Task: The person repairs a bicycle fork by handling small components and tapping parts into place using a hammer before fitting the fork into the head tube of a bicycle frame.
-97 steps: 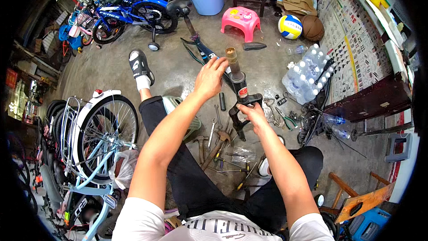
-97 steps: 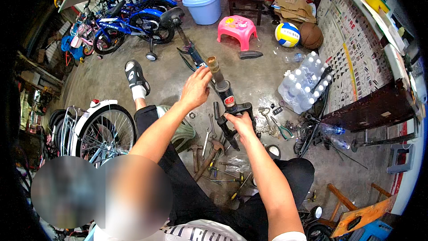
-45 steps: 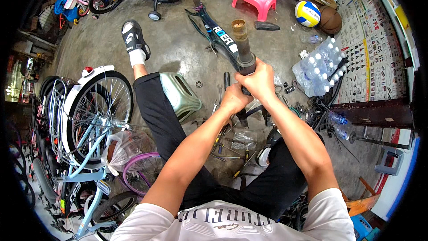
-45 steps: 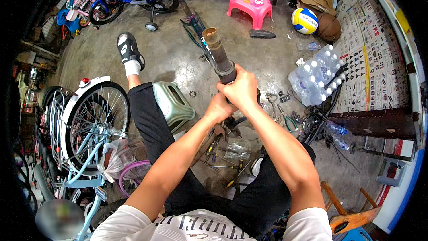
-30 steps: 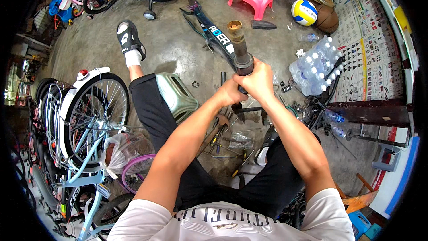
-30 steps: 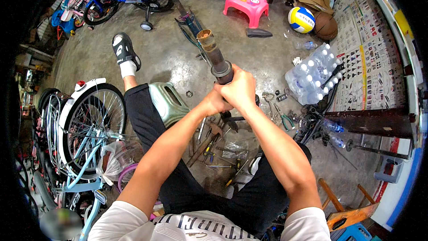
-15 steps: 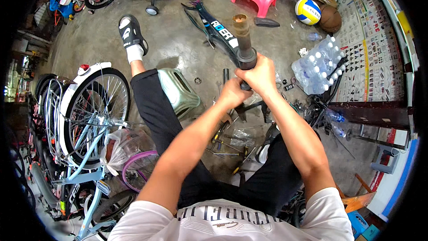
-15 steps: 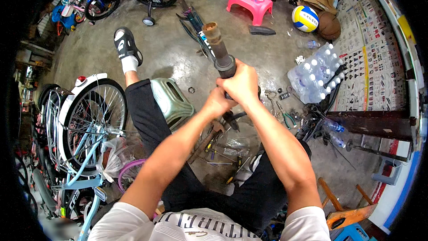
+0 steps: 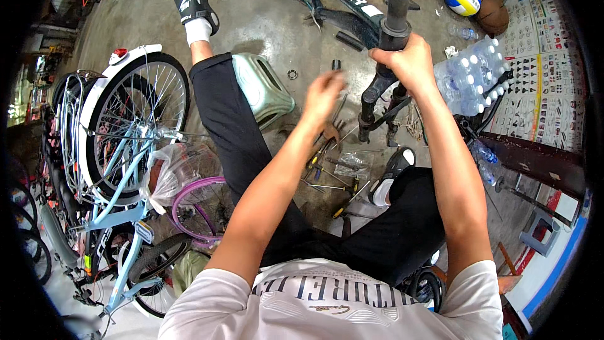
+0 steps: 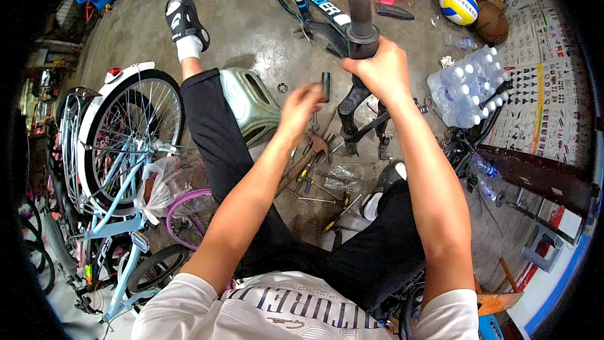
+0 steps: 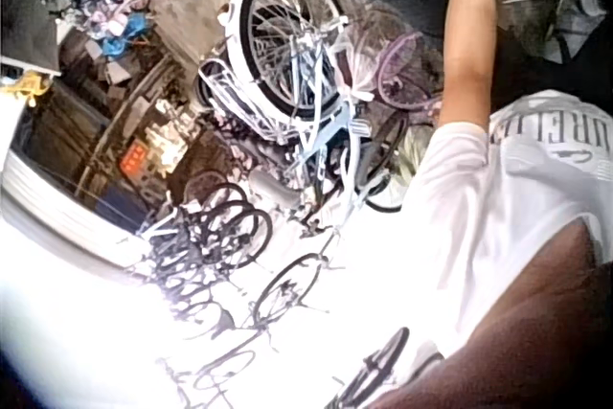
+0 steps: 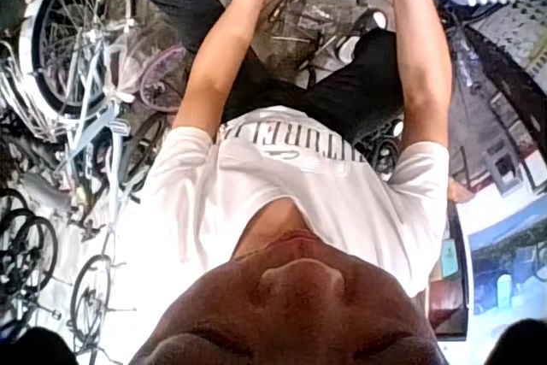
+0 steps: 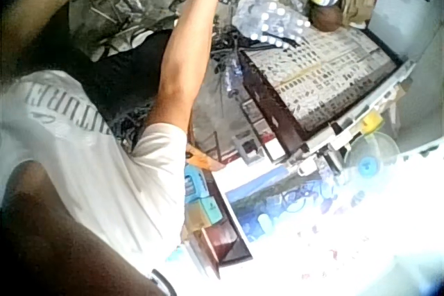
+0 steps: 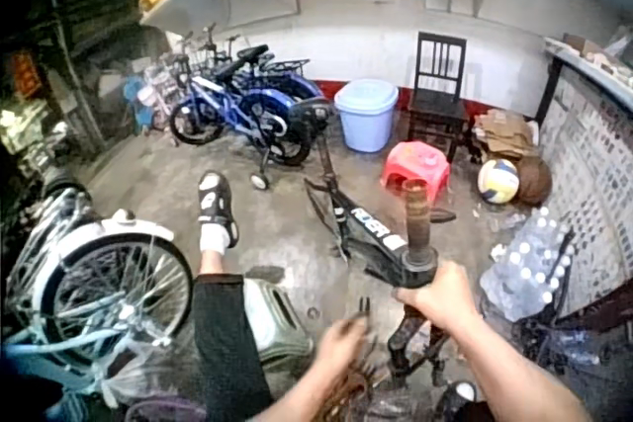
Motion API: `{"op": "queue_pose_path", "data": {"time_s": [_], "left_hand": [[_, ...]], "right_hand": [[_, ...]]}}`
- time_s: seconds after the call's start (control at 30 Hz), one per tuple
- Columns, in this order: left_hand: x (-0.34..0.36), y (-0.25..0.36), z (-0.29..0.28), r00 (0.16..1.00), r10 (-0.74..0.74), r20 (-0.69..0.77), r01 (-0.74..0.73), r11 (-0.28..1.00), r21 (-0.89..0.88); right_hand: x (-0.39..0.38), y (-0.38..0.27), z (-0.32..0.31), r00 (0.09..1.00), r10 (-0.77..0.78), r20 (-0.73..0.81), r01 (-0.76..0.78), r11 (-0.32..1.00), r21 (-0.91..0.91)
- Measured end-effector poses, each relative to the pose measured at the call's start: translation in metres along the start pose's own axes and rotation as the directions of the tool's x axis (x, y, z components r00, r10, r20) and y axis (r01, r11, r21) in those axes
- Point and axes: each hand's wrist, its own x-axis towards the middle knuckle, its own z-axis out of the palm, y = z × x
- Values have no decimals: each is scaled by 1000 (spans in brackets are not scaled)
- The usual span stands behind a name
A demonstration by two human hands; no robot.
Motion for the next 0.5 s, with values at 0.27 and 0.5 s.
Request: {"op": "queue_pose_path", "data": {"time_s": [0.27, 0.5], "left_hand": [[-55, -190, -107, 847, -361, -389, 501, 786, 361], [-63, -191, -68, 897, -346, -277, 429, 521, 738]], "right_hand": [[-5, 19, -6, 1000, 28, 4, -28, 998, -49], [2, 47, -1, 1000, -10, 29, 8, 997, 76]]}}
